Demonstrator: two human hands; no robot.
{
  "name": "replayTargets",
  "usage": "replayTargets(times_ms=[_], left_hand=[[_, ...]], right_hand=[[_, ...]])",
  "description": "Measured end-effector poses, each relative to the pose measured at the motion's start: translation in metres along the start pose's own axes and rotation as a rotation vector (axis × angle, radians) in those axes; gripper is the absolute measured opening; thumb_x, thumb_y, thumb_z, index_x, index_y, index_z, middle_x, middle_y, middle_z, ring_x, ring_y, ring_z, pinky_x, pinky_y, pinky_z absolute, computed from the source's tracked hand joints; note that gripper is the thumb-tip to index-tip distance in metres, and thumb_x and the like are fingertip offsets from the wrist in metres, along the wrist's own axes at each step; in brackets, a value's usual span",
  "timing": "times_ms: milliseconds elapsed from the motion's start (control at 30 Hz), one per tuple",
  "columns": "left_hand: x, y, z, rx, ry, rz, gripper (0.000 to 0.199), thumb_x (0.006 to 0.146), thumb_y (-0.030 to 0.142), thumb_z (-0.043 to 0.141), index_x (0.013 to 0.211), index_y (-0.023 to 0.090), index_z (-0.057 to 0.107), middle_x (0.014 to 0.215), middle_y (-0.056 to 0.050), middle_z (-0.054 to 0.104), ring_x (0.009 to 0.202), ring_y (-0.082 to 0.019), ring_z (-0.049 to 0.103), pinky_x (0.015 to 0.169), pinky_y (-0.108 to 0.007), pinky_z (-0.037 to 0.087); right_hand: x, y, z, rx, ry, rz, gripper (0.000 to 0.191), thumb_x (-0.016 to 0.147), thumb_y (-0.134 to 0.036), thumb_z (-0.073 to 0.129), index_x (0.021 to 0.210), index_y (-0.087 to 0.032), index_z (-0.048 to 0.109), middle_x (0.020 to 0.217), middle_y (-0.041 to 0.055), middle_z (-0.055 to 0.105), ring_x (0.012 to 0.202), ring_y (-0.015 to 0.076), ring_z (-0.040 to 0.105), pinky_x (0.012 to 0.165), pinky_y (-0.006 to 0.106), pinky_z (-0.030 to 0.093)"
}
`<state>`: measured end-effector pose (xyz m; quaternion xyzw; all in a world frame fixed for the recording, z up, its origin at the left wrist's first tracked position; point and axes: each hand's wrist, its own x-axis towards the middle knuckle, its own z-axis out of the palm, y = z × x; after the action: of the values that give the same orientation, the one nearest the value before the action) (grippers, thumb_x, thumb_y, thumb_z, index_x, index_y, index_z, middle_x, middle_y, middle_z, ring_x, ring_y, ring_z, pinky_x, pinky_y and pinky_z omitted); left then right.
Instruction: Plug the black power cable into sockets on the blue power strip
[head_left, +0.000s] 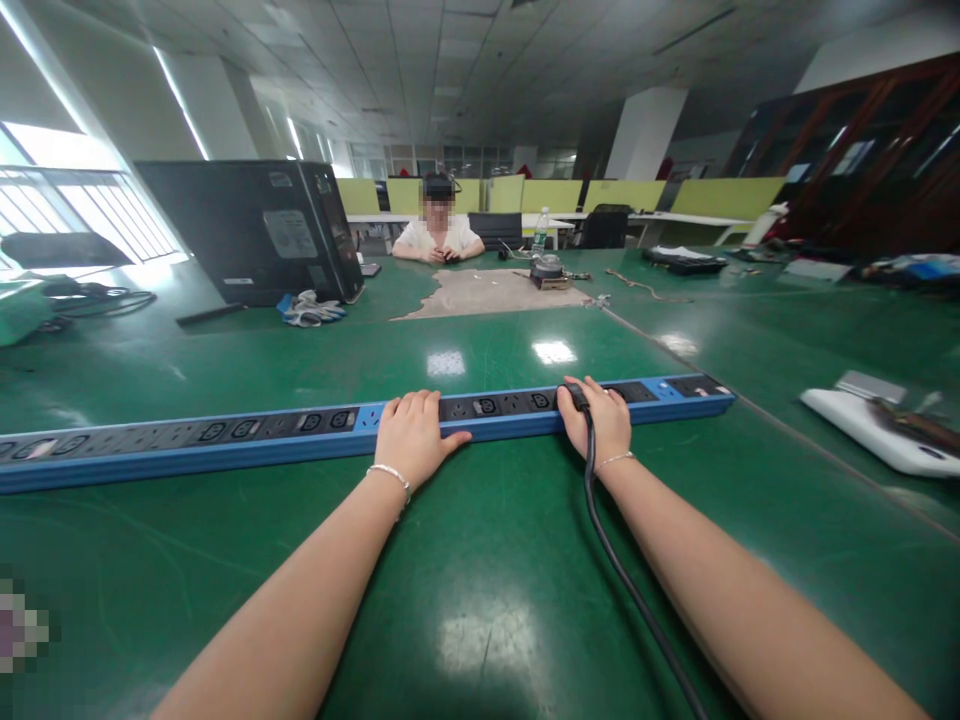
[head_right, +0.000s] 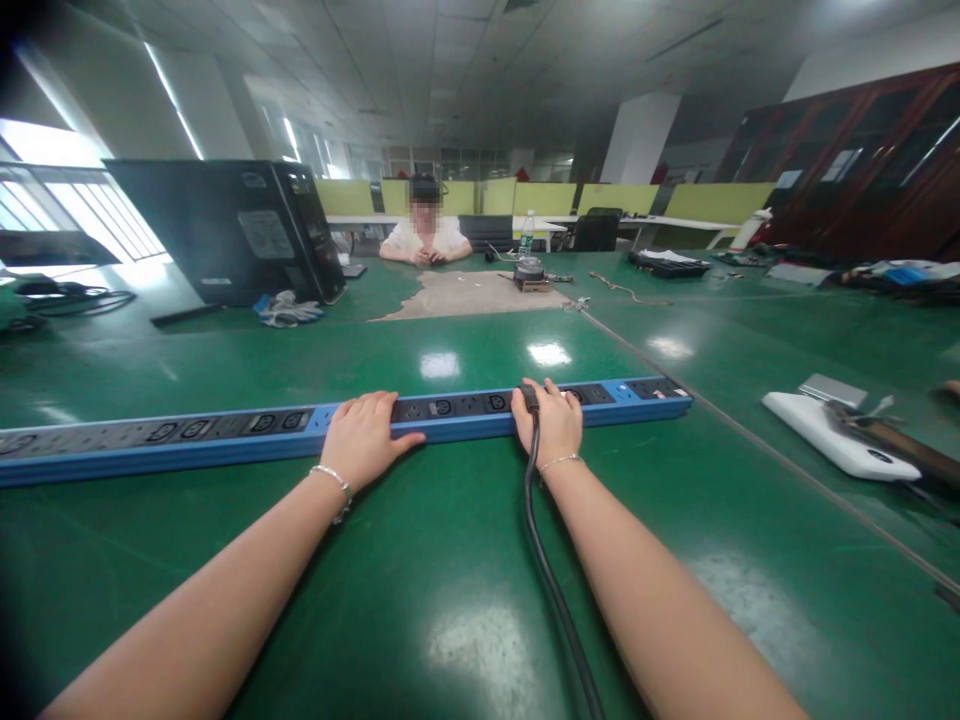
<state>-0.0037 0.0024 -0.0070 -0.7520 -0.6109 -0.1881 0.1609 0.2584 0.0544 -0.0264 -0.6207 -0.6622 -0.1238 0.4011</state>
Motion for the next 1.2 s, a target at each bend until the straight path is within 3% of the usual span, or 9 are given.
replayTargets(times_ms=[233, 400, 567, 667, 800, 967, 1200], left_hand=[[0.0, -0.001, 0.001, 0.002, 0.003, -0.001, 0.069, 0.074, 0.063, 0.049, 0.12, 0.01, 0.047, 0.118, -0.017, 0.056, 0.112, -0.029, 0.048, 0.097, -0.043, 0.032], [-0.001, -0.001, 0.001, -0.003, 0.01, 0.0, 0.07, 0.074, 0.063, 0.048, 0.119, 0.01, 0.047, 0.117, -0.016, 0.057, 0.112, -0.028, 0.048, 0.097, -0.041, 0.033], [0.0, -0.001, 0.001, -0.005, 0.01, -0.002, 0.069, 0.074, 0.064, 0.048, 0.119, 0.011, 0.047, 0.118, -0.016, 0.057, 0.112, -0.028, 0.048, 0.097, -0.042, 0.032], [0.0, -0.001, 0.001, -0.003, 0.006, -0.001, 0.069, 0.074, 0.064, 0.048, 0.119, 0.012, 0.047, 0.117, -0.016, 0.057, 0.112, -0.028, 0.049, 0.096, -0.041, 0.033], [0.0, -0.001, 0.0, -0.005, 0.0, -0.002, 0.067, 0.074, 0.063, 0.048, 0.12, 0.013, 0.046, 0.118, -0.015, 0.057, 0.112, -0.028, 0.048, 0.096, -0.042, 0.033], [0.0, 0.0, -0.001, -0.011, -0.005, -0.002, 0.068, 0.074, 0.063, 0.049, 0.12, 0.012, 0.047, 0.119, -0.016, 0.056, 0.113, -0.029, 0.048, 0.096, -0.042, 0.033], [0.0, 0.0, -0.001, -0.01, -0.012, -0.006, 0.067, 0.075, 0.062, 0.048, 0.12, 0.013, 0.046, 0.119, -0.016, 0.056, 0.113, -0.028, 0.048, 0.097, -0.043, 0.033]], right_hand=[[-0.001, -0.003, 0.0, 0.082, -0.003, 0.001, 0.036, 0.085, -0.041, 0.041, 0.102, -0.02, 0.064, 0.103, 0.0089, 0.067, 0.108, 0.023, 0.056, 0.098, 0.043, 0.03], [0.01, 0.002, -0.014, 0.39, 0.189, 0.156, 0.041, 0.086, -0.047, 0.038, 0.103, -0.019, 0.063, 0.099, 0.0081, 0.068, 0.094, 0.0195, 0.061, 0.087, 0.034, 0.043], [0.028, 0.06, -0.036, 0.434, 0.265, 0.218, 0.042, 0.084, -0.051, 0.04, 0.097, -0.019, 0.064, 0.097, 0.0061, 0.067, 0.092, 0.0194, 0.06, 0.086, 0.036, 0.044], [0.032, 0.098, -0.047, 0.335, 0.309, 0.373, 0.045, 0.076, -0.057, 0.049, 0.094, -0.017, 0.062, 0.088, 0.0066, 0.067, 0.081, 0.0209, 0.061, 0.078, 0.037, 0.047], [0.031, 0.117, -0.049, 0.251, 0.21, 0.434, 0.046, 0.07, -0.061, 0.051, 0.081, -0.018, 0.063, 0.076, 0.0064, 0.065, 0.073, 0.0222, 0.059, 0.072, 0.037, 0.046], [0.031, 0.113, -0.04, 0.164, 0.142, 0.35, 0.05, 0.07, -0.064, 0.048, 0.083, -0.018, 0.062, 0.081, 0.0085, 0.065, 0.08, 0.0245, 0.059, 0.077, 0.038, 0.045], [0.034, 0.101, -0.043, 0.074, 0.054, 0.352, 0.041, 0.071, -0.059, 0.05, 0.081, -0.021, 0.061, 0.077, 0.0075, 0.065, 0.079, 0.0254, 0.059, 0.078, 0.039, 0.044]])
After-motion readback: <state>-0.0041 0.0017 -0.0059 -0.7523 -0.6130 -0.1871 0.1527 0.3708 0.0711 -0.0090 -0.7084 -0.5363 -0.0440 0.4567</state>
